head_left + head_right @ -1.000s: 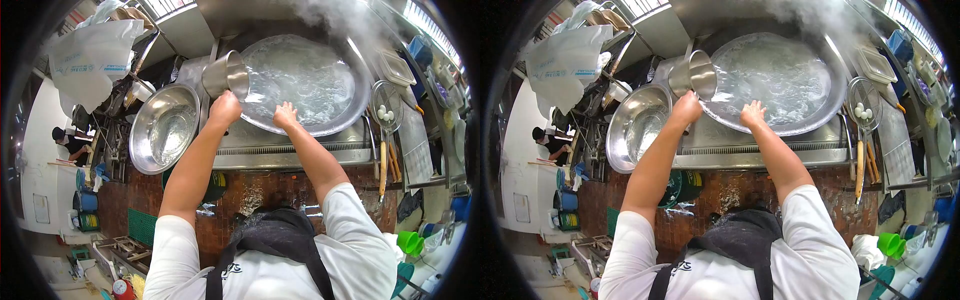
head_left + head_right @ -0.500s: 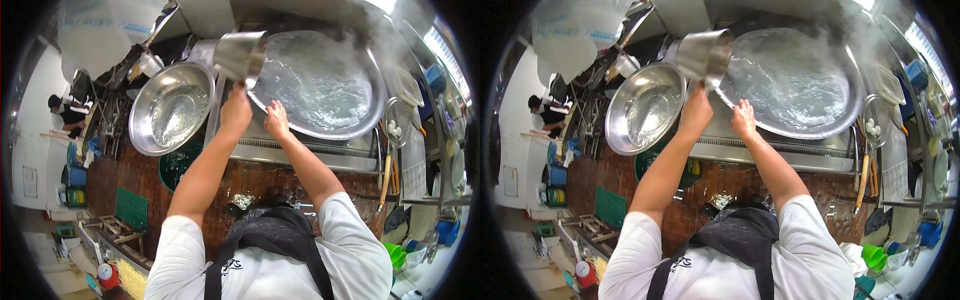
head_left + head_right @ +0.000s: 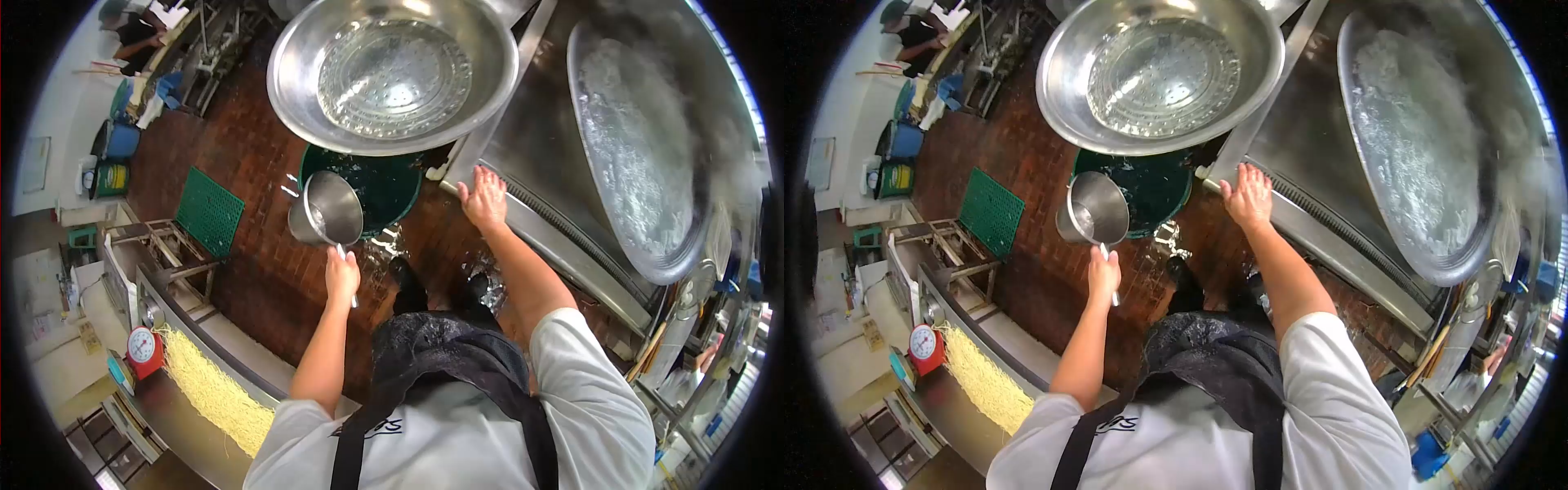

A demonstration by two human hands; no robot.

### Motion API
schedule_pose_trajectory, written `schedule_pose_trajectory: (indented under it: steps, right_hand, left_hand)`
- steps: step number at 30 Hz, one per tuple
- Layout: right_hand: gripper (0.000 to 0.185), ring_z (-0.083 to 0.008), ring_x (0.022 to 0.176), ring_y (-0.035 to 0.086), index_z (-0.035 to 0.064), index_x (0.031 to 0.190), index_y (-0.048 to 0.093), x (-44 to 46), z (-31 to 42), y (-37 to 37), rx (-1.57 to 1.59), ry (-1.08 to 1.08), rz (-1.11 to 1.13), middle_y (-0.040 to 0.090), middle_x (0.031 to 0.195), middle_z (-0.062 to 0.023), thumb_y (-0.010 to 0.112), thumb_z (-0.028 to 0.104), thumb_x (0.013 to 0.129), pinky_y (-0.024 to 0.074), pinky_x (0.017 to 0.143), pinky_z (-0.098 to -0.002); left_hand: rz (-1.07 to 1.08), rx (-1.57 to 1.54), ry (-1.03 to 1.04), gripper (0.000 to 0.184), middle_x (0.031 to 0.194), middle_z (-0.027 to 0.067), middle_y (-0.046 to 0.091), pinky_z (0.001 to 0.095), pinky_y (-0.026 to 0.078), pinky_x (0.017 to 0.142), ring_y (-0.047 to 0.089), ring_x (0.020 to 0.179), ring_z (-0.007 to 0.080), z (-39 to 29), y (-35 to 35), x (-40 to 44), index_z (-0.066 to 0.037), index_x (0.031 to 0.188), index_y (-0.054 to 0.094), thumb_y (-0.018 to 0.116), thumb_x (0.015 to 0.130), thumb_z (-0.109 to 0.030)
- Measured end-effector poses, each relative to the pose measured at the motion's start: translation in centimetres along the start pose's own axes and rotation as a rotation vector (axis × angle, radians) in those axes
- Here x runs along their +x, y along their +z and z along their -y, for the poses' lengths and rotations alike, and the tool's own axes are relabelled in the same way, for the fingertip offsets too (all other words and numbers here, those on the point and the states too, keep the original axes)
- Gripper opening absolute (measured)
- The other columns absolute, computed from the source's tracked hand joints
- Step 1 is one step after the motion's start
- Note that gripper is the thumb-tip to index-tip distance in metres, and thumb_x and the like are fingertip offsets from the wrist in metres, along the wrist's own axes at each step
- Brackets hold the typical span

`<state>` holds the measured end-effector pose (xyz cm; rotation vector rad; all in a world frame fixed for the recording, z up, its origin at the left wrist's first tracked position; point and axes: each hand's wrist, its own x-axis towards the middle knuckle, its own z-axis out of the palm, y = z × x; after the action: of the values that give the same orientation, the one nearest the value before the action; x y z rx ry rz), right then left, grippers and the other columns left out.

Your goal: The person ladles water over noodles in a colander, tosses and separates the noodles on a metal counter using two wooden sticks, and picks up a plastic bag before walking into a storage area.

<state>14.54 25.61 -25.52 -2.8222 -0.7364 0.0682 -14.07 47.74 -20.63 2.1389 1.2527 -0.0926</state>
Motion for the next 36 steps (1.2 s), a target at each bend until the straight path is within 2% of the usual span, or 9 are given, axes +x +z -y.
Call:
schedule_pose_trajectory:
  steps: [9,13,17,18,20,23,25,26,36]
  right_hand:
    - [0.063,-0.0368,0.114,0.057,-0.0009,0.130,0.053,0.9,0.3,0.5,-0.050,0.003,-0.009,0.062,0.120,-0.0201,0.068,0.041,0.086,0.0418,0.101,-0.0494]
    - [0.064,-0.0363,0.118,0.055,-0.0022,0.131,0.052,1.2,0.2,0.1,-0.009,0.026,0.047,0.060,0.123,-0.0207,0.063,0.045,0.088,0.0385,0.106,-0.0485]
    - [0.063,-0.0343,0.114,0.055,-0.0025,0.129,0.052,1.5,0.4,-0.4,0.026,-0.010,0.043,0.059,0.119,-0.0191,0.064,0.043,0.086,0.0388,0.104,-0.0476]
    - [0.063,-0.0342,0.113,0.056,-0.0026,0.129,0.052,1.4,0.4,-0.3,0.025,-0.016,0.031,0.060,0.118,-0.0188,0.065,0.042,0.086,0.0392,0.104,-0.0474]
    - [0.063,-0.0361,0.112,0.056,-0.0029,0.128,0.051,1.4,0.2,-0.2,0.055,-0.011,0.026,0.060,0.118,-0.0201,0.068,0.039,0.084,0.0397,0.103,-0.0480]
    - [0.062,-0.0358,0.111,0.056,-0.0026,0.127,0.051,1.5,0.2,-0.4,0.051,0.011,0.058,0.060,0.117,-0.0196,0.068,0.039,0.084,0.0401,0.102,-0.0478]
    - [0.061,-0.0343,0.109,0.056,-0.0014,0.126,0.053,1.3,0.0,0.0,0.036,-0.012,0.015,0.059,0.112,-0.0175,0.066,0.041,0.085,0.0408,0.100,-0.0461]
    - [0.060,-0.0342,0.109,0.056,-0.0013,0.126,0.054,1.3,0.1,-0.2,0.038,-0.010,0.014,0.059,0.112,-0.0173,0.066,0.041,0.085,0.0409,0.100,-0.0460]
    - [0.057,-0.0320,0.107,0.057,-0.0013,0.124,0.056,0.7,0.0,-0.9,0.071,-0.029,-0.042,0.062,0.110,-0.0158,0.064,0.043,0.088,0.0428,0.096,-0.0449]
  left_hand:
    - [0.166,0.439,-0.375,0.034,0.126,0.0246,0.059,0.0534,0.055,0.090,0.065,0.111,0.0425,7.7,13.9,22.9,-0.003,0.130,0.047,0.037,0.103,-0.020]
    - [0.321,0.664,-0.264,0.037,0.125,0.0210,0.063,0.0529,0.058,0.081,0.069,0.104,0.0408,9.8,18.3,26.8,-0.011,0.137,0.045,0.037,0.104,-0.024]
    - [0.521,0.728,-0.112,0.039,0.118,0.0212,0.069,0.0512,0.058,0.085,0.068,0.112,0.0352,10.8,22.4,28.8,-0.005,0.133,0.057,0.042,0.103,-0.025]
    - [0.518,0.778,0.101,0.042,0.110,0.0205,0.071,0.0484,0.059,0.078,0.070,0.103,0.0334,16.2,26.1,30.7,-0.009,0.139,0.050,0.048,0.100,-0.023]
    - [0.664,0.704,0.200,0.049,0.096,0.0182,0.071,0.0442,0.059,0.064,0.072,0.084,0.0301,19.4,29.4,32.6,-0.011,0.141,0.045,0.057,0.093,-0.017]
    - [0.915,0.275,-0.115,0.046,0.077,0.0130,0.064,0.0402,0.052,0.045,0.063,0.057,0.0248,16.7,25.7,33.1,-0.006,0.128,0.049,0.064,0.085,-0.008]
    - [0.786,-0.100,-0.250,0.045,0.066,0.0090,0.057,0.0378,0.046,0.038,0.053,0.044,0.0203,14.6,21.1,29.8,-0.005,0.121,0.050,0.067,0.079,-0.001]
    - [0.690,-0.154,-0.260,0.035,0.060,0.0087,0.055,0.0371,0.044,0.036,0.052,0.040,0.0195,12.5,18.6,28.1,-0.001,0.108,0.054,0.070,0.077,0.001]
    - [0.577,-0.648,-0.221,0.043,0.073,0.0049,0.056,0.0297,0.040,0.033,0.046,0.039,0.0110,8.1,9.4,11.8,-0.005,0.119,0.048,0.069,0.081,0.001]
